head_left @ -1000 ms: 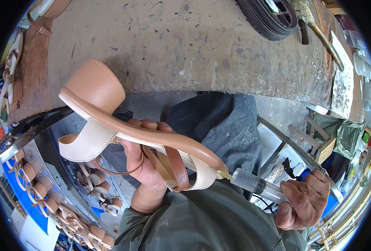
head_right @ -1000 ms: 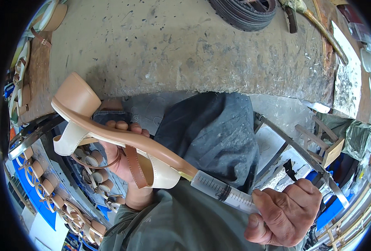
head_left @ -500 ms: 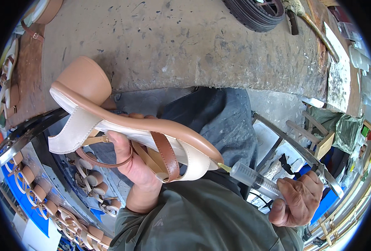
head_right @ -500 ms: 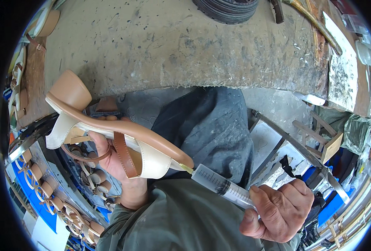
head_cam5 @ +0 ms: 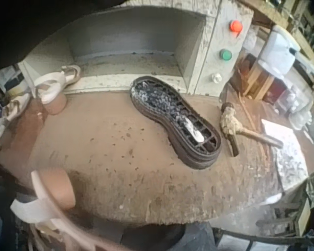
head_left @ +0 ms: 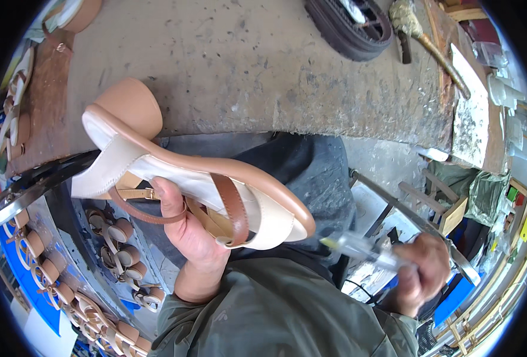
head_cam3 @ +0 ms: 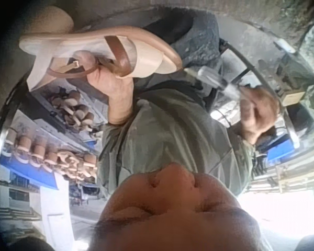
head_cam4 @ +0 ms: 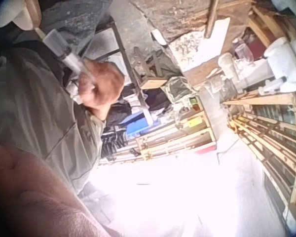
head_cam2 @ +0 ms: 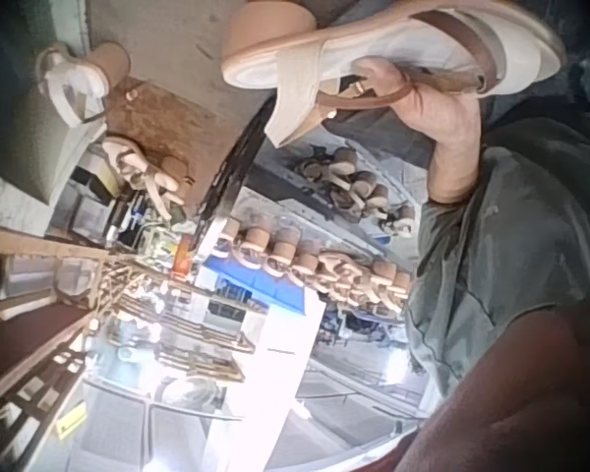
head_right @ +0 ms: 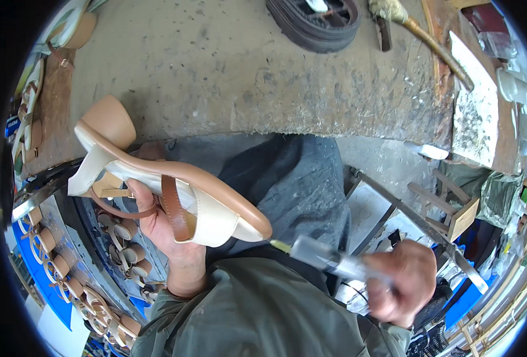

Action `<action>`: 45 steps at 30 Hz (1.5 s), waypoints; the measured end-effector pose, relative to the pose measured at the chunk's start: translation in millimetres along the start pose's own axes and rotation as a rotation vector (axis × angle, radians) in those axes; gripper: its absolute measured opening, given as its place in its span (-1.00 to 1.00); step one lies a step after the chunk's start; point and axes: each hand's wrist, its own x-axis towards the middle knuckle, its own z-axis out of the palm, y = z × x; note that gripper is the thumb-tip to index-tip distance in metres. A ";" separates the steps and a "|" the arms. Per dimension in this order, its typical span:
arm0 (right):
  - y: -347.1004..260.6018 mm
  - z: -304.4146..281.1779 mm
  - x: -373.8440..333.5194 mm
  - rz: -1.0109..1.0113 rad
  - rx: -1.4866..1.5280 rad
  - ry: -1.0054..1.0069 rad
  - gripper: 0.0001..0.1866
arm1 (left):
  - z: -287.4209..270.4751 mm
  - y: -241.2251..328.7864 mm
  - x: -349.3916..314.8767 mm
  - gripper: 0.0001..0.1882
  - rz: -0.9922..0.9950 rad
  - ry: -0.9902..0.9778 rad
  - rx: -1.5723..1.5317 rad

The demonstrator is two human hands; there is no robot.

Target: The person picks up sandals from a metal cart one by one, applies adhesive along their edges and straps using a syringe, and returns them to the cart.

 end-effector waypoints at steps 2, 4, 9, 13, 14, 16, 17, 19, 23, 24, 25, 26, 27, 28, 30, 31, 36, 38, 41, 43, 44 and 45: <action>14.2 15.1 -9.7 0.288 0.489 0.130 -0.52 | 2.6 3.0 3.1 -0.63 0.000 -0.024 -0.024; 17.2 50.3 -12.3 0.384 0.852 0.097 -0.33 | 11.0 7.4 3.4 -0.62 0.083 0.016 -0.009; -41.1 140.8 30.9 0.080 1.139 0.198 -0.26 | 40.8 16.5 -3.7 -0.58 0.252 0.059 0.119; -70.6 132.2 69.4 0.097 1.434 0.400 -0.52 | 15.6 29.1 -33.3 -0.65 0.242 -0.013 0.338; -63.2 127.2 74.4 0.060 1.374 0.376 -0.53 | 13.1 42.8 -46.6 -0.67 0.334 0.018 0.667; -54.1 105.7 82.7 0.046 1.278 0.246 -0.51 | -12.9 69.0 -70.7 -0.68 0.713 0.104 1.163; -48.0 98.9 82.0 0.027 1.203 0.151 -0.50 | -14.8 87.1 -80.1 -0.67 0.858 0.032 1.418; -50.8 85.2 83.1 0.043 1.180 0.089 -0.51 | 12.1 115.9 -75.9 -0.64 1.165 -0.114 1.901; -62.5 71.2 87.5 -0.161 0.880 -0.099 -0.55 | 67.3 140.3 -47.9 -0.57 0.623 -0.707 2.085; -65.5 70.4 84.0 -0.119 0.912 -0.144 -0.54 | 63.5 142.5 -43.7 -0.57 0.633 -0.709 2.074; -64.8 69.5 84.3 -0.075 0.935 -0.178 -0.54 | 55.7 143.1 -34.0 -0.59 0.291 -0.728 2.012; -60.8 67.6 86.5 -0.138 0.863 -0.225 -0.51 | 50.4 141.7 -24.2 -0.61 -0.041 -0.754 1.920; -58.1 71.4 85.4 -0.115 0.903 -0.230 -0.49 | 45.1 139.4 -19.8 -0.61 -0.024 -0.791 1.900; -53.8 75.3 86.8 -0.055 0.931 -0.243 -0.47 | 38.1 136.7 -20.4 -0.61 -0.087 -0.738 1.836; -48.7 63.9 96.5 0.159 0.959 -0.221 -0.43 | 22.8 130.7 -14.8 -0.61 -0.141 -0.730 1.749; -51.2 57.7 107.3 0.304 0.973 -0.207 -0.42 | 12.8 131.9 -15.1 -0.61 -0.184 -0.617 1.695; 11.8 25.9 167.1 0.099 0.023 0.036 -0.55 | -6.8 139.9 9.2 -0.66 -0.267 -0.411 1.706; 21.9 17.4 187.5 0.075 -0.236 0.011 -0.62 | 1.0 143.3 20.0 -0.66 -0.277 -0.413 1.768; 24.0 13.7 203.4 -0.117 -0.616 -0.103 -0.55 | 7.1 149.2 33.3 -0.69 -0.304 -0.390 1.828; 19.6 14.8 202.4 -0.263 -0.703 -0.134 -0.57 | 14.6 152.2 43.3 -0.70 -0.363 -0.440 1.896; 13.6 13.2 199.4 -0.267 -0.722 -0.144 -0.57 | 12.5 152.1 48.4 -0.72 -0.297 -0.488 1.871; 8.8 13.6 196.3 -0.274 -0.732 -0.160 -0.56 | 14.4 153.8 51.1 -0.72 -0.331 -0.455 1.876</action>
